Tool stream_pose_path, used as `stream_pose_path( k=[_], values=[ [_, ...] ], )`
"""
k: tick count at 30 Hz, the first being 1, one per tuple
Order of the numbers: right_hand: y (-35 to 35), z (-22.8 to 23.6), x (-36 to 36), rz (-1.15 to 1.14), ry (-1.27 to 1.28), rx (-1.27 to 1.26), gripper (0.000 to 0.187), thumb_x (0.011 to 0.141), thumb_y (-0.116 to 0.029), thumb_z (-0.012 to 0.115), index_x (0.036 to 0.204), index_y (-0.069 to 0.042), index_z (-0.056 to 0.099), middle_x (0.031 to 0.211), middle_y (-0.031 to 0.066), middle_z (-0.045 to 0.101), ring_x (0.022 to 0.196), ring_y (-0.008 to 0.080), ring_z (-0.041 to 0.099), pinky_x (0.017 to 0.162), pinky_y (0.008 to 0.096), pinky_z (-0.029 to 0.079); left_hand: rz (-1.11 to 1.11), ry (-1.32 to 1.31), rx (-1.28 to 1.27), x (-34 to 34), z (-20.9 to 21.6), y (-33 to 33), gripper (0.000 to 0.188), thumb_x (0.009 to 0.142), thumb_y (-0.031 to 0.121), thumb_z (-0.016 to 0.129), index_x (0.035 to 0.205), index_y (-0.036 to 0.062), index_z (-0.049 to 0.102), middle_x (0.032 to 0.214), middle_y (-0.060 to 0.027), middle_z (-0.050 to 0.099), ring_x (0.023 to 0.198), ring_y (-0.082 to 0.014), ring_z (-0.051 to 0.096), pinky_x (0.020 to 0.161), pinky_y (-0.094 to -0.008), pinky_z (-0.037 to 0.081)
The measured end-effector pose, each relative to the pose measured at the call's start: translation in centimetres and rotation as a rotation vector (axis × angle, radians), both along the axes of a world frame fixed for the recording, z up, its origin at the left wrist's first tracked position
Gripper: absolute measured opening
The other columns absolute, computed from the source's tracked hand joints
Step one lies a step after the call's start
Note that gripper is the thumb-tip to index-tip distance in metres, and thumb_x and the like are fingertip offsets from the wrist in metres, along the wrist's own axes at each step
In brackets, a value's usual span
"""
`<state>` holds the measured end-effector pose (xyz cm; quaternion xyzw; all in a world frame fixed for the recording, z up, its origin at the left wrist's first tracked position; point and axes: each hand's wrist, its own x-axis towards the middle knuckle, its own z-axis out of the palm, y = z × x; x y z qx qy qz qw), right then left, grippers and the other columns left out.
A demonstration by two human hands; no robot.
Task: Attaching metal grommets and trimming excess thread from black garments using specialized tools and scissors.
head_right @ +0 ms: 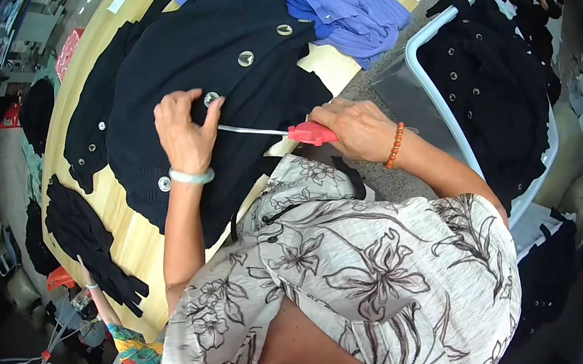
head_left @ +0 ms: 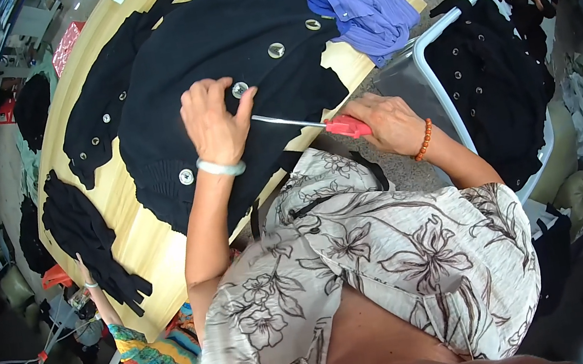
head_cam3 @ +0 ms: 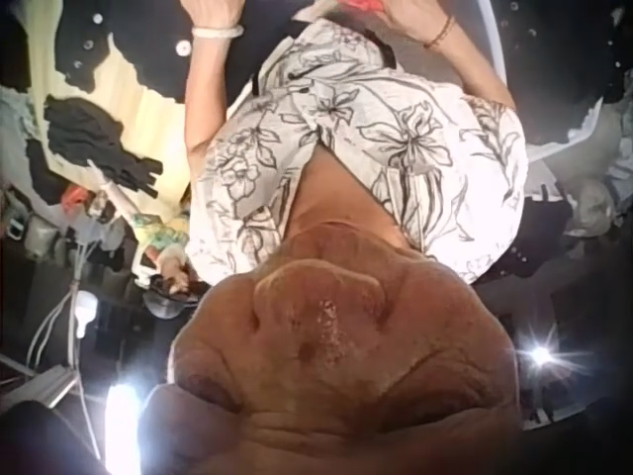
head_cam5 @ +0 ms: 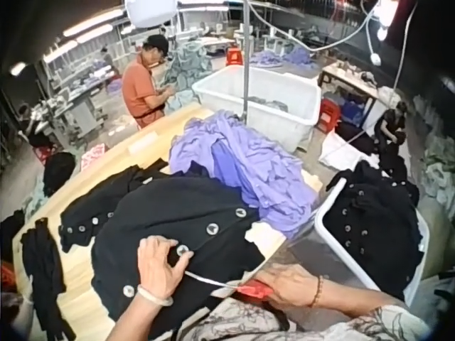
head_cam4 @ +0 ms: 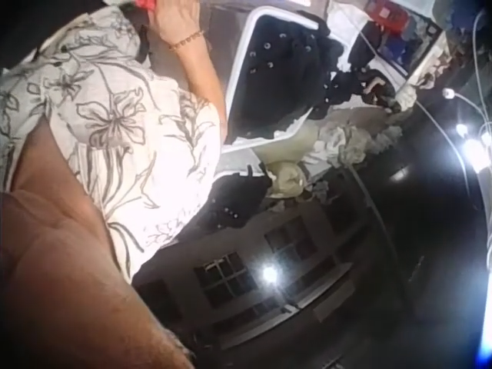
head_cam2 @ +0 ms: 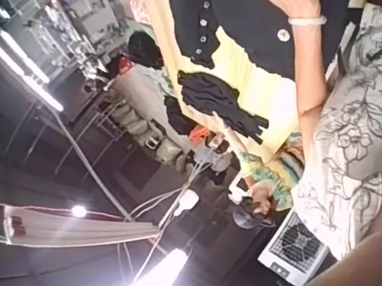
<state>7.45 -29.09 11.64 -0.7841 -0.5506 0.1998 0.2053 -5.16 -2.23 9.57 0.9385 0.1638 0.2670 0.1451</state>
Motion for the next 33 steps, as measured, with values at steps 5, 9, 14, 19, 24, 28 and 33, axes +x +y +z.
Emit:
stream_pose_path(
  k=[5, 9, 14, 19, 24, 28, 33],
  values=[
    [-0.9, 0.0, 0.4, -0.048, 0.014, 0.008, 0.024, 0.084, -0.014, 0.067, 0.105, -0.006, 0.059, 0.091, 0.0141, 0.065, 0.090, 0.0338, 0.065, 0.075, 0.0439, 0.053, 0.109, 0.159, 0.021, 2.3, -1.7, -0.9, 0.030, 0.075, 0.028, 0.080, 0.093, 0.0067, 0.070, 0.095, -0.0080, 0.058, 0.095, -0.0282, 0.053, 0.081, -0.0408, 0.041],
    [-1.2, -0.6, 0.3, -0.079, 0.020, 0.032, 0.024, 0.083, -0.013, 0.068, 0.105, -0.006, 0.059, 0.092, 0.0140, 0.065, 0.090, 0.0334, 0.065, 0.076, 0.0435, 0.053, 0.161, 0.144, 0.042, 2.6, -1.9, -1.5, 0.018, 0.075, 0.021, 0.079, 0.085, 0.0081, 0.072, 0.091, -0.0074, 0.062, 0.090, -0.0280, 0.056, 0.077, -0.0405, 0.044],
    [-1.3, -0.5, 0.6, -0.054, -0.012, 0.013, 0.024, 0.083, -0.013, 0.068, 0.104, -0.007, 0.059, 0.091, 0.0137, 0.065, 0.090, 0.0332, 0.064, 0.075, 0.0431, 0.053, 0.151, 0.075, -0.027, 2.5, -2.4, -1.7, 0.009, 0.077, 0.013, 0.075, 0.082, 0.0077, 0.071, 0.087, -0.0073, 0.064, 0.086, -0.0275, 0.058, 0.076, -0.0401, 0.043],
    [-1.3, -0.5, 1.0, -0.068, 0.021, -0.001, 0.035, 0.075, -0.004, 0.069, 0.108, -0.005, 0.057, 0.094, 0.0137, 0.062, 0.092, 0.0349, 0.061, 0.077, 0.0437, 0.051, -0.016, -0.193, -0.332, 0.8, -1.9, -1.8, 0.008, 0.077, -0.003, 0.070, 0.080, 0.0029, 0.066, 0.085, -0.0092, 0.065, 0.082, -0.0285, 0.056, 0.075, -0.0378, 0.046],
    [-1.0, 0.0, 1.8, -0.086, -0.004, 0.003, 0.025, 0.082, -0.012, 0.068, 0.105, -0.007, 0.058, 0.091, 0.0129, 0.064, 0.091, 0.0325, 0.064, 0.075, 0.0434, 0.052, -0.044, -0.270, -0.408, -1.7, -0.8, -2.0, 0.007, 0.081, -0.004, 0.068, 0.083, 0.0024, 0.065, 0.088, -0.0100, 0.068, 0.083, -0.0246, 0.060, 0.075, -0.0333, 0.048],
    [-0.6, -0.2, 2.1, -0.075, -0.027, -0.007, 0.025, 0.083, -0.012, 0.068, 0.106, -0.007, 0.059, 0.091, 0.0132, 0.065, 0.091, 0.0323, 0.064, 0.076, 0.0433, 0.052, 0.009, -0.240, -0.523, -2.4, -1.0, -1.8, 0.005, 0.084, -0.003, 0.067, 0.085, 0.0018, 0.065, 0.089, -0.0095, 0.069, 0.075, -0.0204, 0.060, 0.067, -0.0297, 0.049],
    [0.5, 0.5, 2.0, -0.036, 0.009, -0.045, 0.023, 0.084, -0.013, 0.067, 0.105, -0.007, 0.058, 0.089, 0.0132, 0.065, 0.089, 0.0322, 0.064, 0.075, 0.0435, 0.052, 0.067, -0.289, -0.329, -1.9, -2.1, -1.5, 0.010, 0.083, -0.004, 0.068, 0.084, 0.0025, 0.061, 0.086, -0.0100, 0.068, 0.074, -0.0242, 0.060, 0.068, -0.0339, 0.049]
  ],
)
